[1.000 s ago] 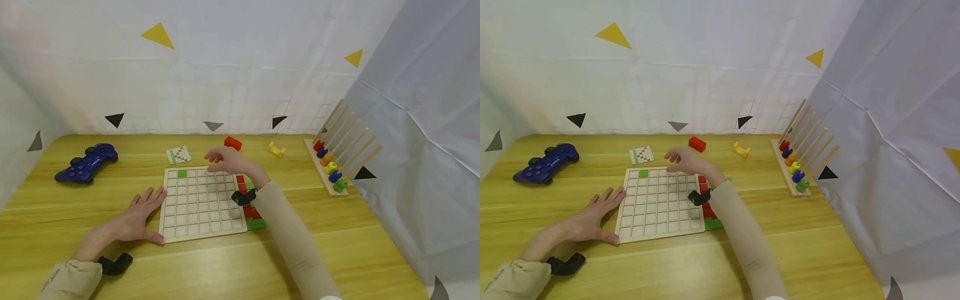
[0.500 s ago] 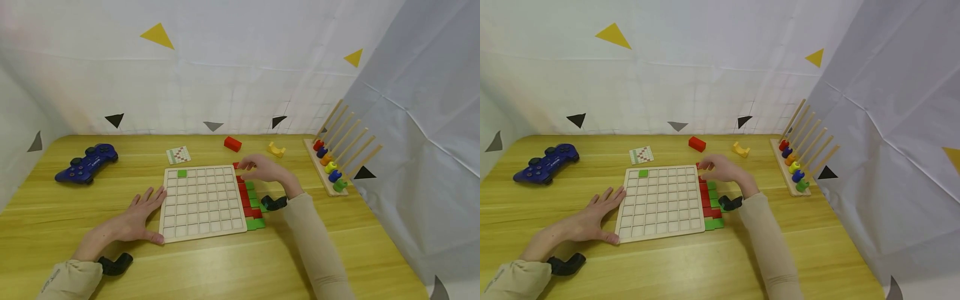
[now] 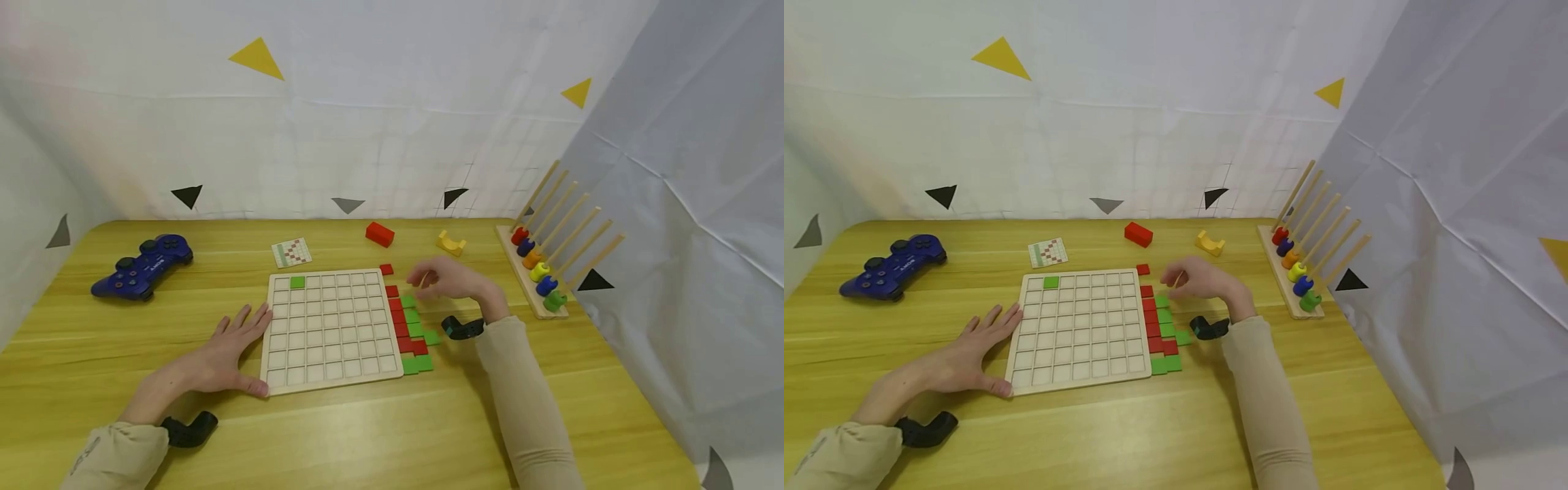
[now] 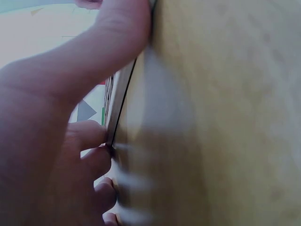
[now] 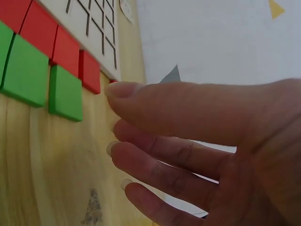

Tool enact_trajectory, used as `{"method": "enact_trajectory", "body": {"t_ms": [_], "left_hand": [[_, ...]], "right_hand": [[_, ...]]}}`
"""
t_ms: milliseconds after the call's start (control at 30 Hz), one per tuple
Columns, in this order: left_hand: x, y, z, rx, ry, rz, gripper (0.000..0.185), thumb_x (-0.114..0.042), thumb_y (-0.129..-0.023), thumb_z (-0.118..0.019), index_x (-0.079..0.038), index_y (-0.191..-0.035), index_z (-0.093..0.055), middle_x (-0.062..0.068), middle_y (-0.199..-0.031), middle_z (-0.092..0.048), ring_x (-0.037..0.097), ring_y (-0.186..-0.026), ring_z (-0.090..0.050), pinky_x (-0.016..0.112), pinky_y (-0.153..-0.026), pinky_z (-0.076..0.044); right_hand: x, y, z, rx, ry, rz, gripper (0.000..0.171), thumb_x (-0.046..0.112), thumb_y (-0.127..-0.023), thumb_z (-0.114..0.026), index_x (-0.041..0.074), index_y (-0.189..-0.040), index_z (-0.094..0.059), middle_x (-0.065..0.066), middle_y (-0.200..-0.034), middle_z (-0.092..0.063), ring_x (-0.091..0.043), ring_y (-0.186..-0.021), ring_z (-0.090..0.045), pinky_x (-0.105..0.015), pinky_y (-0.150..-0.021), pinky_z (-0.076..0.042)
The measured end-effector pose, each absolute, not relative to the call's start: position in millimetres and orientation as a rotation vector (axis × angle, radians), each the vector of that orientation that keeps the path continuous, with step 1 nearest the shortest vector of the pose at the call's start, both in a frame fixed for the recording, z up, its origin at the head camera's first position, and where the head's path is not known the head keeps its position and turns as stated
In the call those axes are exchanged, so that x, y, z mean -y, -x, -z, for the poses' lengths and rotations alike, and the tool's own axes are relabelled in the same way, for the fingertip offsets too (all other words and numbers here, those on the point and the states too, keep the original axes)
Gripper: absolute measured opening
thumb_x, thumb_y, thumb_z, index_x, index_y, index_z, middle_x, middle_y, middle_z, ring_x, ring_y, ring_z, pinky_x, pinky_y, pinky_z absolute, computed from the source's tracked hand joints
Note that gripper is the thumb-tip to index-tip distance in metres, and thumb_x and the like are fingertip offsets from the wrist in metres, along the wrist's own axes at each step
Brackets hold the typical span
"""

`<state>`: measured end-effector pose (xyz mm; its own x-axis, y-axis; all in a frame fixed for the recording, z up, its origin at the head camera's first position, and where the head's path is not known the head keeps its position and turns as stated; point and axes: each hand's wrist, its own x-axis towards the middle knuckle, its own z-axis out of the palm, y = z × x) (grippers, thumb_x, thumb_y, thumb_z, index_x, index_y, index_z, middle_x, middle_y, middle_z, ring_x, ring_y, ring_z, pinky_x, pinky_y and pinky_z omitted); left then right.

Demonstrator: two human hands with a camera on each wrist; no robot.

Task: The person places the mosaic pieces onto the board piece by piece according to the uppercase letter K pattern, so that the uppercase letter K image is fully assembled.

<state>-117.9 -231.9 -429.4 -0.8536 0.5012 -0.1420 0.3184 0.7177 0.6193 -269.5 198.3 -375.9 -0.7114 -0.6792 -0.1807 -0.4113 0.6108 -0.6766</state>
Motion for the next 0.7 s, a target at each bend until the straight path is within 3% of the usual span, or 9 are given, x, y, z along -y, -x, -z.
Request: {"method": "enact_trajectory", "body": {"t_ms": [700], "left_hand": [[231.9, 116.5, 426.6, -2.616, -0.649, -0.876, 0.130, -0.061, -0.068, -0.082, 0.001, -0.159, -0.013, 0.023, -0.166, -0.001, 0.051, -0.150, 0.009, 0.071, -0.114, 0.007]], "right_hand": [[-200.8, 282.9, 401.3, -2.382, 0.828, 0.784, 0.029, 0.015, -0.087, -0.079, 0.009, -0.115, -0.072, -0.004, -0.108, -0.072, -0.019, -0.096, -0.065, -0.036, -0.087, -0.054]]}}
